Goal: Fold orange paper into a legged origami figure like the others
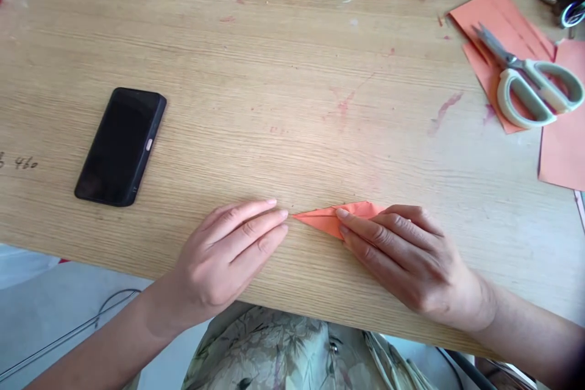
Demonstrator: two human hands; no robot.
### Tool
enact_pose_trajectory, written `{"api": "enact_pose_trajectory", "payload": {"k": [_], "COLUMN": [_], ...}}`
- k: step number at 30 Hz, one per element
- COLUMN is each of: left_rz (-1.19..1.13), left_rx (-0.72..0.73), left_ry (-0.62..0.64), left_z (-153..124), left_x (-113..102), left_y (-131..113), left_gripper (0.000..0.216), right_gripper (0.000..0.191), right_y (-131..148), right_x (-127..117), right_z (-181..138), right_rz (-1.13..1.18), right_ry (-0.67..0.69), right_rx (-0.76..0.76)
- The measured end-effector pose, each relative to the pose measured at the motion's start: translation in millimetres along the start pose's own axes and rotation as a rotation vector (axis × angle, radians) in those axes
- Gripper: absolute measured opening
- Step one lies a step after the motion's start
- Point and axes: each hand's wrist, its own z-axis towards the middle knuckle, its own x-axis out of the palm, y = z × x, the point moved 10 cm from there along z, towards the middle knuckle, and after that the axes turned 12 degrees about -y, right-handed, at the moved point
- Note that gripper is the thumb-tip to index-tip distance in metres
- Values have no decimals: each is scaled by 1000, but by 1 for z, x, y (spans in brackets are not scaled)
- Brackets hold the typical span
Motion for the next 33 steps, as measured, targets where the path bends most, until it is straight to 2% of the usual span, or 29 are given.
{"api": "enact_pose_trajectory", "payload": {"k": [4, 8, 14, 18, 27, 33], "left_rz": [-37, -73, -142, -50, 6, 40], "left_rx": [82, 60, -10, -55, -27, -48], "left_ry": [-26, -26, -24, -21, -35, -37], "left_z": [23, 38, 34, 39, 42, 36], "left_x": [9, 20, 24, 27, 31, 29], "left_y": [-15, -17, -10, -8, -13, -8], "left_gripper": [24, 18, 13, 8, 17, 10], "right_gripper": [22, 22, 21, 22, 15, 13], "right_y": [1, -1, -6, -11, -21, -25], "right_x": [-1, -1, -1, 0, -1, 0], "right_z": [1, 1, -2, -3, 1, 1], "right_rz": [-6, 1, 62, 112, 147, 164], "right_ry": [-19, -26, -37, -48, -79, -89], "right_rx": [-4, 13, 82, 149, 285, 319]}}
